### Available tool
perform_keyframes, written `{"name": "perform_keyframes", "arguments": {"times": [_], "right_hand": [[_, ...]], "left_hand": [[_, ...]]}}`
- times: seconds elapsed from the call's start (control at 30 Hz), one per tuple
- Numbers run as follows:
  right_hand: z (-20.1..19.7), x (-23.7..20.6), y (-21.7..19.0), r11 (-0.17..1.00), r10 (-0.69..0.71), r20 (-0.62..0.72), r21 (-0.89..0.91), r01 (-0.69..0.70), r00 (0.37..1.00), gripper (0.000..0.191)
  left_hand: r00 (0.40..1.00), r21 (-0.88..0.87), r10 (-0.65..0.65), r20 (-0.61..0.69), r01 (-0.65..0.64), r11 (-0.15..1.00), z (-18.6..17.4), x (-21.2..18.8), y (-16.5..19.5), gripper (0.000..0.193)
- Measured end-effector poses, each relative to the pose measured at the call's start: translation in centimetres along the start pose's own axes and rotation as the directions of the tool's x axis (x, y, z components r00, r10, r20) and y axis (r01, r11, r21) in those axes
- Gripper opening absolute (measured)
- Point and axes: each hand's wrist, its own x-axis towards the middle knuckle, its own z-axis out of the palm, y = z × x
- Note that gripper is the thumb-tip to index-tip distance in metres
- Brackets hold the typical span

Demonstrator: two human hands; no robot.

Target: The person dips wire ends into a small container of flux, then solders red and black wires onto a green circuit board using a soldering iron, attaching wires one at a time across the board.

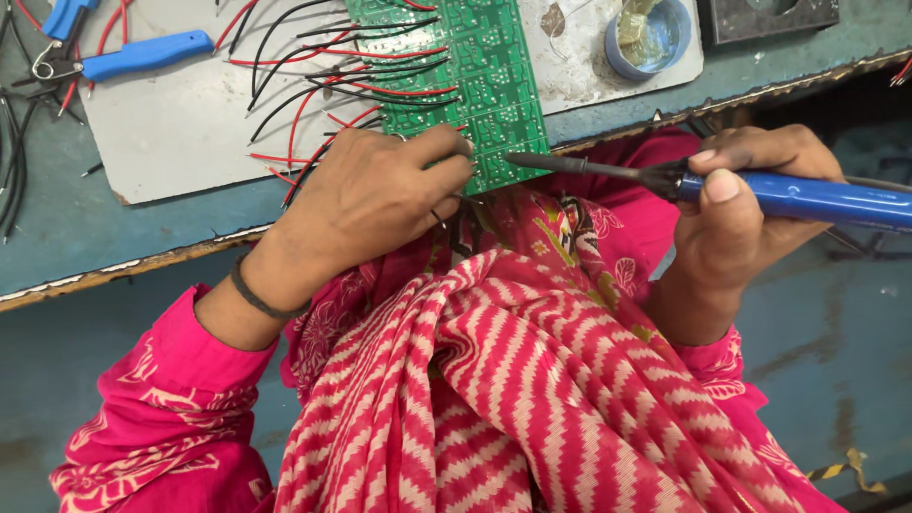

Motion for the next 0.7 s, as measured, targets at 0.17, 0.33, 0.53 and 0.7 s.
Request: {"name": "perform_keyframes", "arguments": {"times": [0.17,0.33,0.53,0.7], "right_hand": [[-0.7,0.2,0.4,1.000,-0.008,-0.010,0.002,0.008,1.000,0.025],[-1.4,0.1,0.8,1.000,0.000,-0.016,0.026,0.000,1.000,0.025],[-1.6,0.1,0.8,0.999,0.013,-0.013,0.037,-0.013,1.000,0.024],[-1.7,0.2,0.7,0.999,0.011,-0.018,0.033,-0.010,1.000,0.024]], "left_hand": [[1.000,0.000,-0.014,0.006,0.014,1.000,0.0,0.1,0.2,0.022],[1.000,-0.005,0.001,-0.015,-0.001,1.000,0.2,0.2,0.2,0.021],[0.999,-0.008,0.001,-0.033,-0.001,1.000,0.5,0.4,0.3,0.019],[0.998,-0.023,-0.001,-0.056,-0.001,1.000,0.5,0.5,0.3,0.017]]}}
